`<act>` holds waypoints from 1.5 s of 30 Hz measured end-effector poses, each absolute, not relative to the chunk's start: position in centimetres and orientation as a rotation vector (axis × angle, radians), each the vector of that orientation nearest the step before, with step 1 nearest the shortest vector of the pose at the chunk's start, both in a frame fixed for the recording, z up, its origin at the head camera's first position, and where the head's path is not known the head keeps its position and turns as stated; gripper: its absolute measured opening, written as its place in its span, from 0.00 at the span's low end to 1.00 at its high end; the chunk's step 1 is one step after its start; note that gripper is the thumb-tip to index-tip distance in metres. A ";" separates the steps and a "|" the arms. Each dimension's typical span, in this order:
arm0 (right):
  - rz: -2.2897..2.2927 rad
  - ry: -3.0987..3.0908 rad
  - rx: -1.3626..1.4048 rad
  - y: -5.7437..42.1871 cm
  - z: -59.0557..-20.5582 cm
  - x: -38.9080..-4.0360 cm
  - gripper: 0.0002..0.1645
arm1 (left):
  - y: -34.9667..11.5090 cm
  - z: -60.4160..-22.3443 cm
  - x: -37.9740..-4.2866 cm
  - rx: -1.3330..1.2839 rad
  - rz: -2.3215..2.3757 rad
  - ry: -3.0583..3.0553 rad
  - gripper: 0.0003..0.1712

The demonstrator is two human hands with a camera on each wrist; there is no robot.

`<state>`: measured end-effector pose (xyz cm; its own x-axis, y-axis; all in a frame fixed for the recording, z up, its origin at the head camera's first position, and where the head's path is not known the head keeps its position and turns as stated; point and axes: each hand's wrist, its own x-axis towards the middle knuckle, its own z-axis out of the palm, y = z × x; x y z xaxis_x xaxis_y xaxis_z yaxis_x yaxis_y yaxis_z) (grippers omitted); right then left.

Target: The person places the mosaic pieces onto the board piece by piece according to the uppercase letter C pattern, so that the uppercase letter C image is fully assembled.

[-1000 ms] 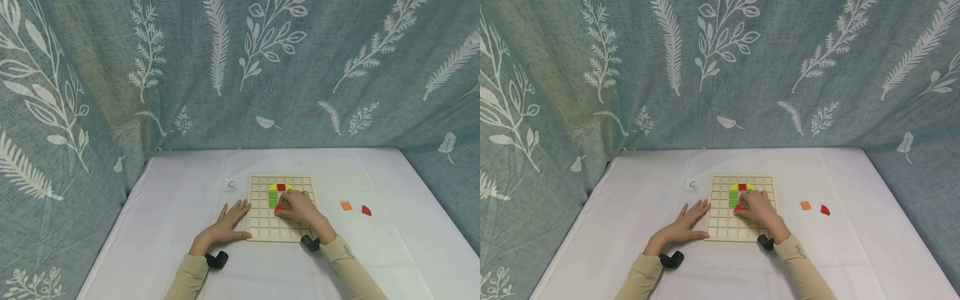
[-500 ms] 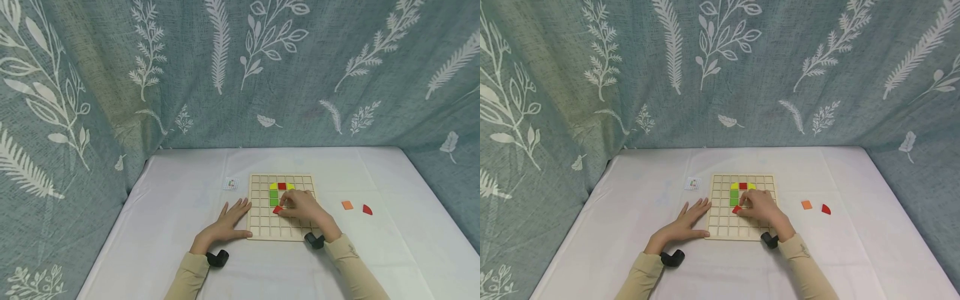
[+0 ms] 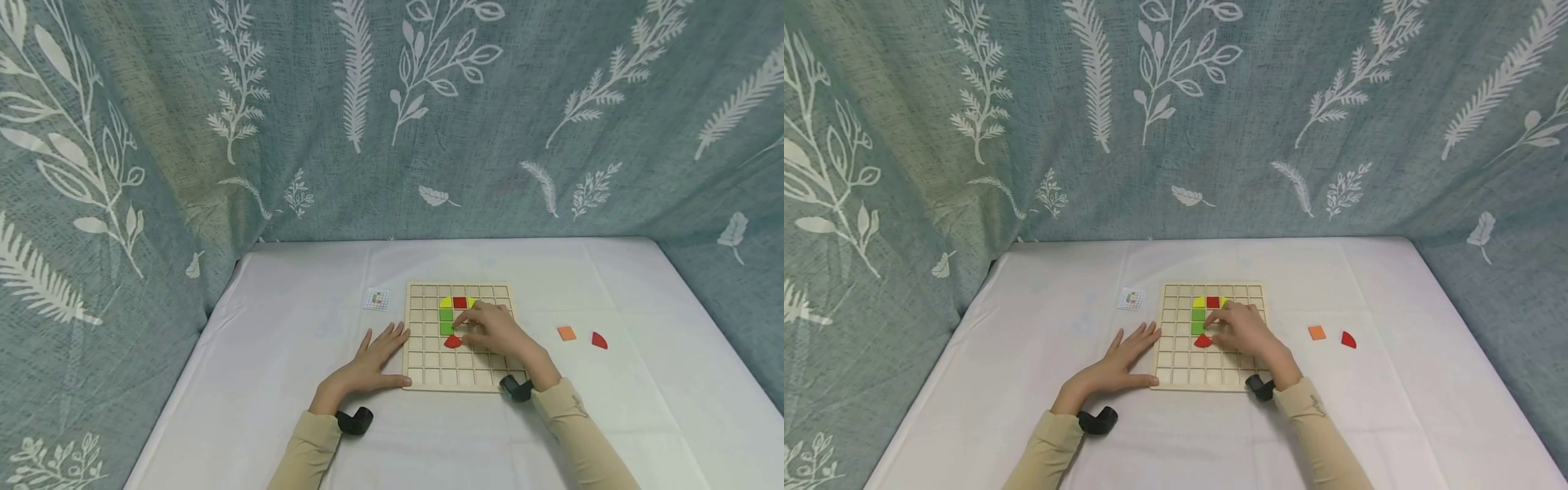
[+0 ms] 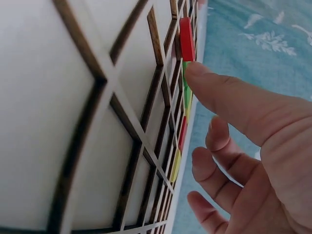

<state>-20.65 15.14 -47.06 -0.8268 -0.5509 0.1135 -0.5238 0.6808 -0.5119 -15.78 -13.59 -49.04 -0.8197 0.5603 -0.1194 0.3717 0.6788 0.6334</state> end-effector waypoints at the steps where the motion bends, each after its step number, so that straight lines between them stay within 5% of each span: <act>1: -0.834 2.832 -0.912 15.1 -47.1 -20.6 0.13 | -13.6 -49.0 -15.8 0.741 0.881 2.588 0.51; 45: -0.707 2.847 -0.922 14.2 -46.9 -19.7 0.11 | -13.5 -49.1 -15.9 0.742 0.902 2.575 0.51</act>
<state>-19.75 14.21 -46.92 -0.8180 -0.5702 0.0759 -0.5394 0.7145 -0.4455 -15.85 -13.52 -49.15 -0.8168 0.5648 -0.1180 0.3677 0.6671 0.6480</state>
